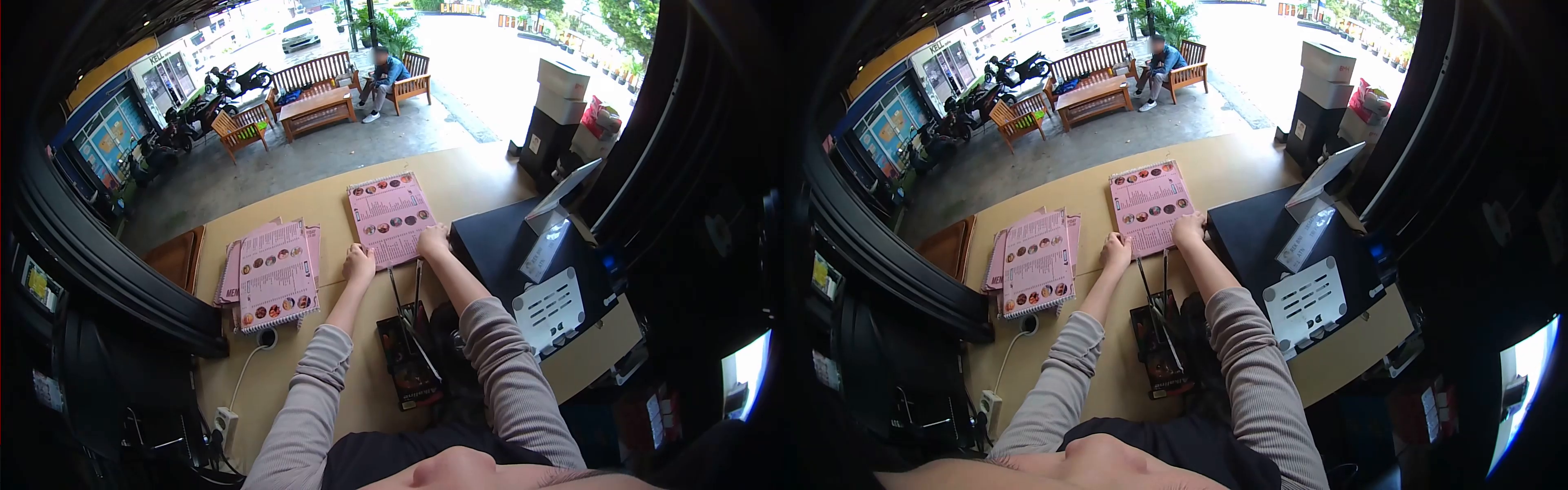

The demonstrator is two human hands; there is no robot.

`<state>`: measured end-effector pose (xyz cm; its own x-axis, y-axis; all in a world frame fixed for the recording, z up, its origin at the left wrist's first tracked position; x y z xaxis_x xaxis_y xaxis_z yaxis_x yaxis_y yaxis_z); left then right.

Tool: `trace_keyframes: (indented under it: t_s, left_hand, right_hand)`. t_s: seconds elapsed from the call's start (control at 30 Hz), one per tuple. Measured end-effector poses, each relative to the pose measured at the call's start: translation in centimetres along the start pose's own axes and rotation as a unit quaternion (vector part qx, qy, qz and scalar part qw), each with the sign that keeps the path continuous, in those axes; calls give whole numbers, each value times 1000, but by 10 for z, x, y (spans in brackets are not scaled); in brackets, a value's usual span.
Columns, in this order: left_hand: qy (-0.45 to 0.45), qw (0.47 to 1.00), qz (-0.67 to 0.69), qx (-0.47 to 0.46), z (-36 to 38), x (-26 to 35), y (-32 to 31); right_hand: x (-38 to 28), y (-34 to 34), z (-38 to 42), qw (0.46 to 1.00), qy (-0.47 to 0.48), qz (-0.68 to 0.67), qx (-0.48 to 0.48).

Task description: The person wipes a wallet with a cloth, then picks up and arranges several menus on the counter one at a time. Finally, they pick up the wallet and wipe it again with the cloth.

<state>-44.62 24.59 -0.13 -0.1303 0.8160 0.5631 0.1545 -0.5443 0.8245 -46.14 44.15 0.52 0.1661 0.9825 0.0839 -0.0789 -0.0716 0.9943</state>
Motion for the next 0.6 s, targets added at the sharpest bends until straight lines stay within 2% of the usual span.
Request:
trace_keyframes:
  t_s: [0.07, 0.13, 0.47, 0.6]
  left_hand:
    - [5, 1000, 5, -4, 1, -3, -2]
    - [-8, 999, 18, 39, 1, -3, -2]
    - [-18, 999, 8, 31, 10, 3, 5]
    - [-4, 1000, 10, 26, 9, 4, 9]
  right_hand:
    - [2, 3, 3, 999, 17, -37, 2]
    - [5, 0, 0, 999, 9, -51, 2]
    - [12, 11, 10, 983, -48, -175, 6]
    - [7, 9, 7, 993, -8, -120, 17]
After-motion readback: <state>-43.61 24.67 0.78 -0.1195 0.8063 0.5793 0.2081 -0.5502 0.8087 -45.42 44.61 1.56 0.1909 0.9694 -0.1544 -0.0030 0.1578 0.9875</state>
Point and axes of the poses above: each hand's wrist, its own z-axis away from the middle knuckle, its own y-axis out of the back of the hand, x = y × z, the point moved 3 cm from there along -z, towards the middle knuckle, and after that the axes turned 2 degrees about x, right-handed, at the moved point
